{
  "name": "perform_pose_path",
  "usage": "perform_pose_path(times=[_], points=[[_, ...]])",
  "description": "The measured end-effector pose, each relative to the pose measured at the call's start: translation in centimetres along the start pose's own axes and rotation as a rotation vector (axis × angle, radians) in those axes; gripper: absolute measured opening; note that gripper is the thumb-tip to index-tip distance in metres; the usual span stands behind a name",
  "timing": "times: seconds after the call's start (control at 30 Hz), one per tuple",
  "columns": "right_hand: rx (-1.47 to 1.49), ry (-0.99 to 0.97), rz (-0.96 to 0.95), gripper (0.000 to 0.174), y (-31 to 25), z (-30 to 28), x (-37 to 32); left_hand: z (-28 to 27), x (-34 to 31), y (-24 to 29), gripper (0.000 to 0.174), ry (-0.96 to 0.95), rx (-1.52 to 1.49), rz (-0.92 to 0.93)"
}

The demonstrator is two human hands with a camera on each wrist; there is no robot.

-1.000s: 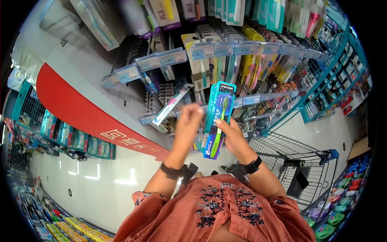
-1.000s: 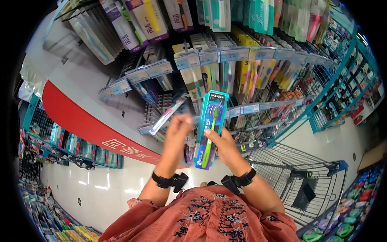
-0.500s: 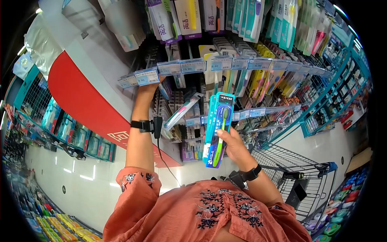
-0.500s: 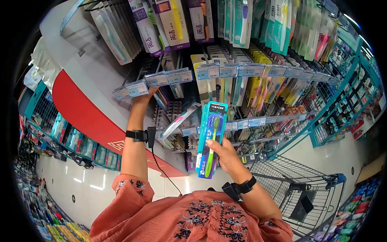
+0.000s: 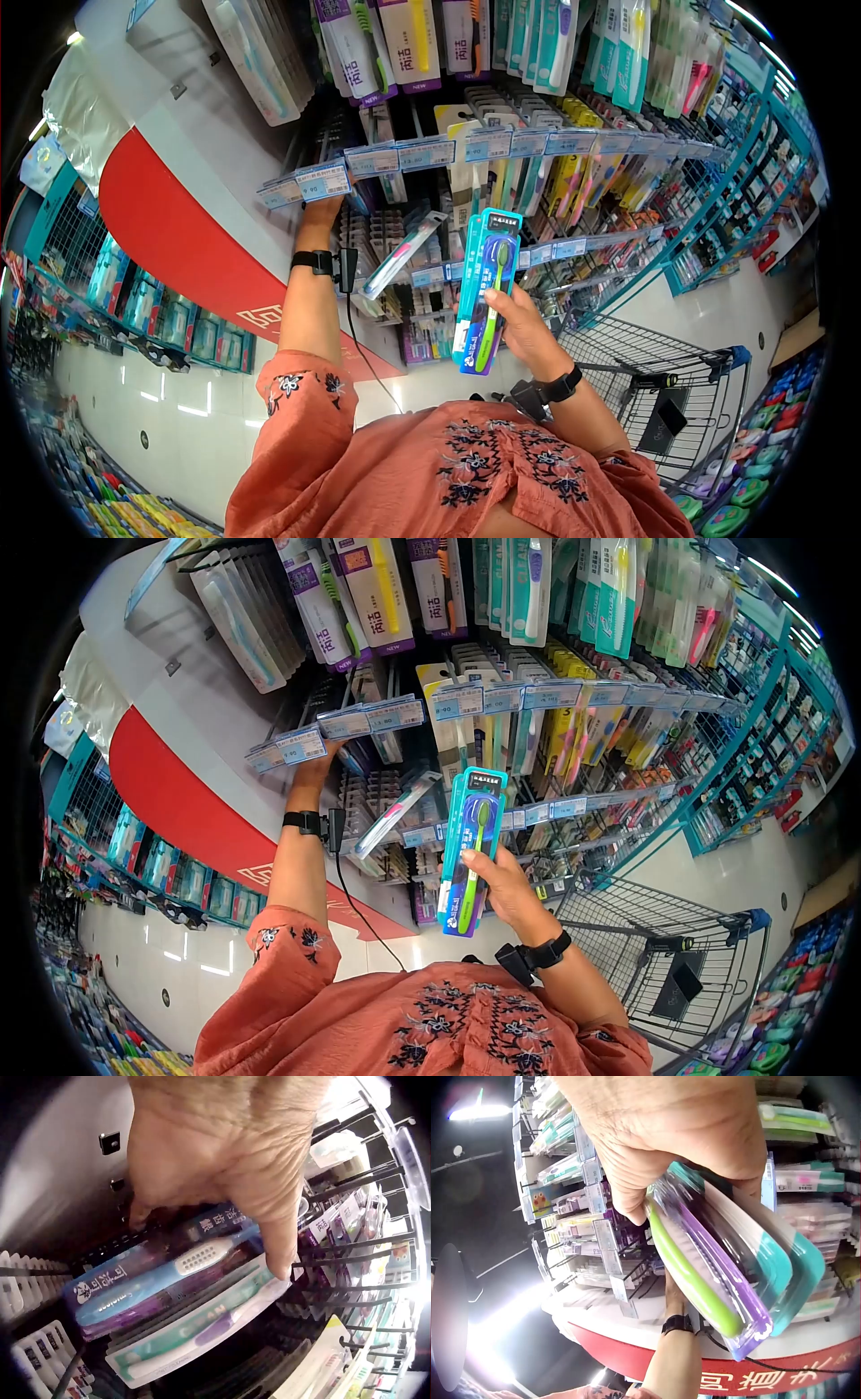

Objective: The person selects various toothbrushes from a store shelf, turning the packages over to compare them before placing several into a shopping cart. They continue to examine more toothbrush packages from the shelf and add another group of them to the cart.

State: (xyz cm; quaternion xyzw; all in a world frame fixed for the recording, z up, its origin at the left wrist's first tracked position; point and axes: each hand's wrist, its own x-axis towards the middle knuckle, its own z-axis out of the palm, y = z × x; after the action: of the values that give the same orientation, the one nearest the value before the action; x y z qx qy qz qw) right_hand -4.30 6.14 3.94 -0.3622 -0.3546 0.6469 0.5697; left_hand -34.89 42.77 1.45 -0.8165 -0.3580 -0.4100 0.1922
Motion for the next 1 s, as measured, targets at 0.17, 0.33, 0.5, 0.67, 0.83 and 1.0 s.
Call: perform_pose_path(times=[0.17, 0.33, 0.5, 0.67, 0.83, 1.0], points=[[-0.013, -0.009, -0.01, 0.043, 0.4, -0.4, 0.0, 0.4, -0.3, 0.4, 0.043, -0.032, -0.334, -0.24], [-0.009, -0.017, -0.02, 0.042, 0.8, -0.5, -0.2, -0.7, 0.8, 1.0, 0.041, -0.142, -0.175, -0.28], [0.012, 0.006, -0.001, 0.041, 0.6, -0.4, -0.7, -1.0, 0.9, 1.3, 0.041, -0.005, -0.261, -0.287], [0.014, 0.03, 0.0, 0.042, 0.8, -0.6, -0.8, -1.8, 1.6, 2.5, 0.036, -0.057, -0.334, -0.402], [0.021, 0.027, -0.005, 0.041, 0.9, -0.5, -0.8, -2.3, 1.9, 2.6, 0.042, -0.172, -0.298, -0.426], [0.024, 0.033, -0.016, 0.041, 1.0, -0.1, -0.7, -2.2, 1.4, 3.1, 0.045, -0.182, -0.202, -0.426]])
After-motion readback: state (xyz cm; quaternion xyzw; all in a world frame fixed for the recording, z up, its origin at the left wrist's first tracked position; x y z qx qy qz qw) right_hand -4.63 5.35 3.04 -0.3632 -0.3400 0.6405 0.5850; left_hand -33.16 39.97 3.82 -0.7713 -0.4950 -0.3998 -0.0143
